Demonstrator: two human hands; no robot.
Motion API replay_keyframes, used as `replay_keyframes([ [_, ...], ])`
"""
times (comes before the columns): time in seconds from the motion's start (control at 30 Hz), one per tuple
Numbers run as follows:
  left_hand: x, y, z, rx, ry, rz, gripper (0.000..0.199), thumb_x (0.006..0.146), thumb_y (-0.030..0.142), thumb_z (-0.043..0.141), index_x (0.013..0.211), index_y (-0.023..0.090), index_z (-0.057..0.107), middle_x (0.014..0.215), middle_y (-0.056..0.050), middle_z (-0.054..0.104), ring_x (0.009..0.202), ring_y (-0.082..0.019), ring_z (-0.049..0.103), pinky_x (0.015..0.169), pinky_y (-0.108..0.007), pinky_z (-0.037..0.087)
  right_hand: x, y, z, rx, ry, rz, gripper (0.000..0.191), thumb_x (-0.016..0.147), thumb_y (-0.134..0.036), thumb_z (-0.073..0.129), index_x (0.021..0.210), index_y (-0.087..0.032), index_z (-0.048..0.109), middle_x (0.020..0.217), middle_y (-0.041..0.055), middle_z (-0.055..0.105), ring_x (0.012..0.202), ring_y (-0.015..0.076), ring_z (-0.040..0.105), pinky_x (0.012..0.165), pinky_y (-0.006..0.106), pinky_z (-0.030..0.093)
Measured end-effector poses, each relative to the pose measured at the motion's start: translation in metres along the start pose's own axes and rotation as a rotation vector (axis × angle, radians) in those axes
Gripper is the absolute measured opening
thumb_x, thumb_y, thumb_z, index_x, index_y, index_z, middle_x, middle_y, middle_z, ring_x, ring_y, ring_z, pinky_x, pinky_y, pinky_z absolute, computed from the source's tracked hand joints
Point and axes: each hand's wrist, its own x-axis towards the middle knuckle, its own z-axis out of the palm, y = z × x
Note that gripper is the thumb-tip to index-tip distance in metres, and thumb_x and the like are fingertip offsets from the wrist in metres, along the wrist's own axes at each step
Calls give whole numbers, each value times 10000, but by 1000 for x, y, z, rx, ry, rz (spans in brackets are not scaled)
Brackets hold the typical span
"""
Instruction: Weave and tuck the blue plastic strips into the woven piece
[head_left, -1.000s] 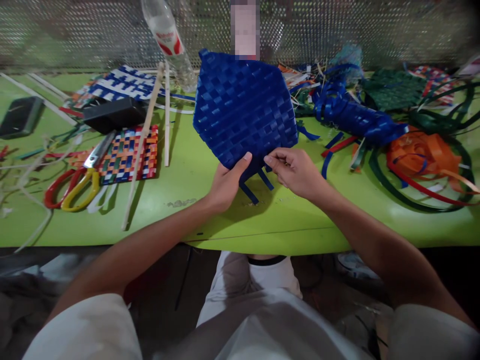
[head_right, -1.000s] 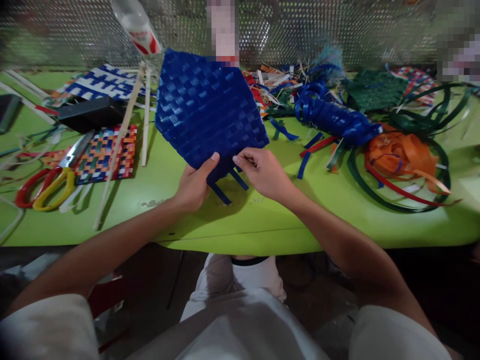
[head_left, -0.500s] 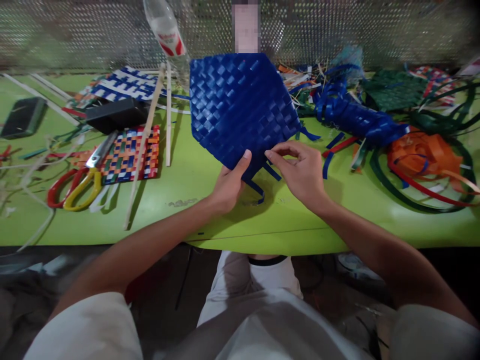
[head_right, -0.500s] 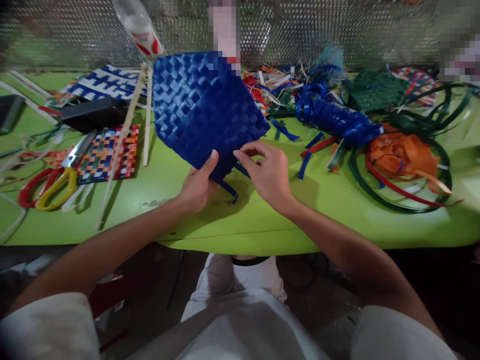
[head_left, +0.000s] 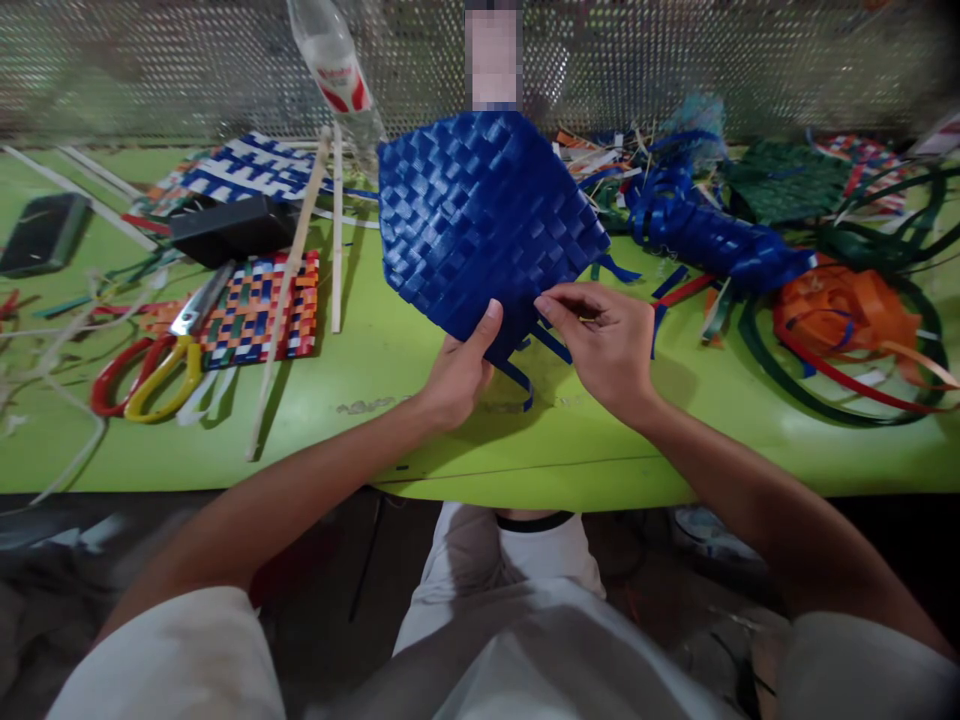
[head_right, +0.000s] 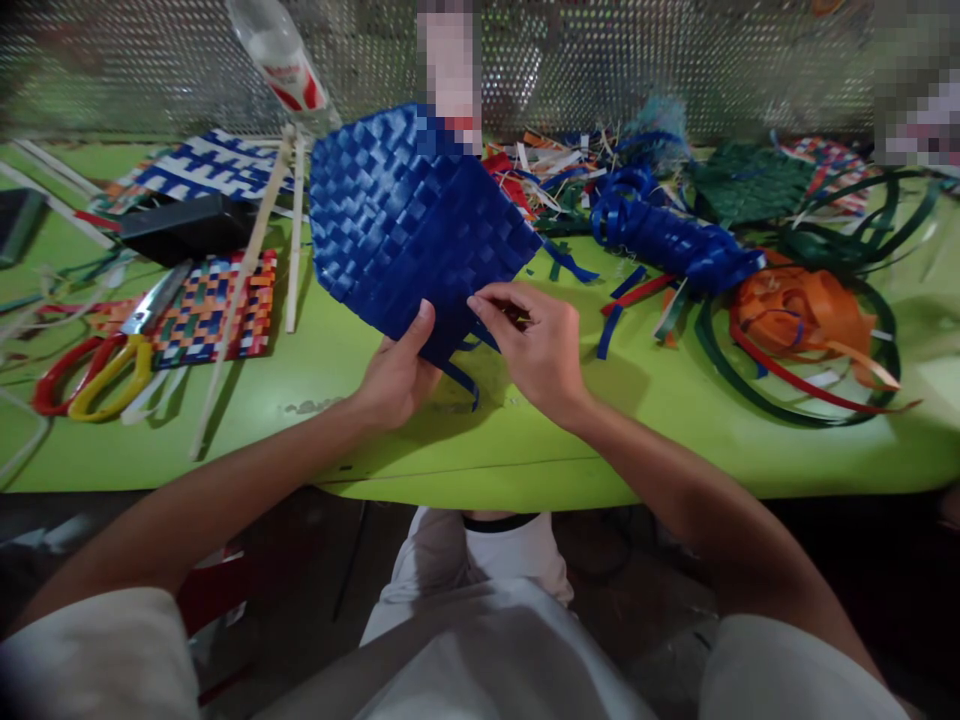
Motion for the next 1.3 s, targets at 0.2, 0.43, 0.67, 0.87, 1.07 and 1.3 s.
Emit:
replay_keyframes([
  [0.2,1,-1,1,-80,29,-12,593,815,730,1004,1200,319,820,1376,-22,862,1520,-394,707,1317,-628,597,6,1,-4,-10,-66,35,155,998,-354,828,887,-252,859,855,23,821,756,202,696,732,365,589],
  [0.43,0,-7,-5,21,100,89,488,877,687,981,1191,344,831,1482,26,815,1651,-340,585,1487,-597,377,13,0,-8,95,-153,157,360,947,-564,889,829,-231,823,726,14,688,660,168,578,616,342,494],
  [0.67,0,-6,-6,89,99,130,445,934,665,933,1195,320,831,1490,-8,815,1628,-317,614,1463,-550,409,12,4,-6,76,-144,174,303,969,-512,870,869,-229,826,738,23,694,689,184,632,615,340,518],
  [0.87,1,-5,-3,9,119,68,563,841,693,998,1217,307,835,1435,-5,841,1553,-363,682,1416,-581,492,2,4,1,3,-10,53,130,980,-338,873,909,-237,832,897,47,825,784,211,734,745,369,607],
  [1.07,1,4,-2,4,64,20,541,933,715,919,1250,289,818,1327,-34,866,1524,-388,704,1313,-590,617,-6,3,-1,-246,-53,-160,122,1040,-369,846,1099,-284,909,1078,76,885,820,239,755,840,427,651],
  [1.3,1,6,-1,-57,89,21,463,953,623,940,1249,291,808,1373,-11,857,1564,-387,671,1317,-580,614,-9,9,-5,-355,-69,-297,224,1103,-319,771,1287,-261,885,1218,121,883,967,272,813,936,448,680],
])
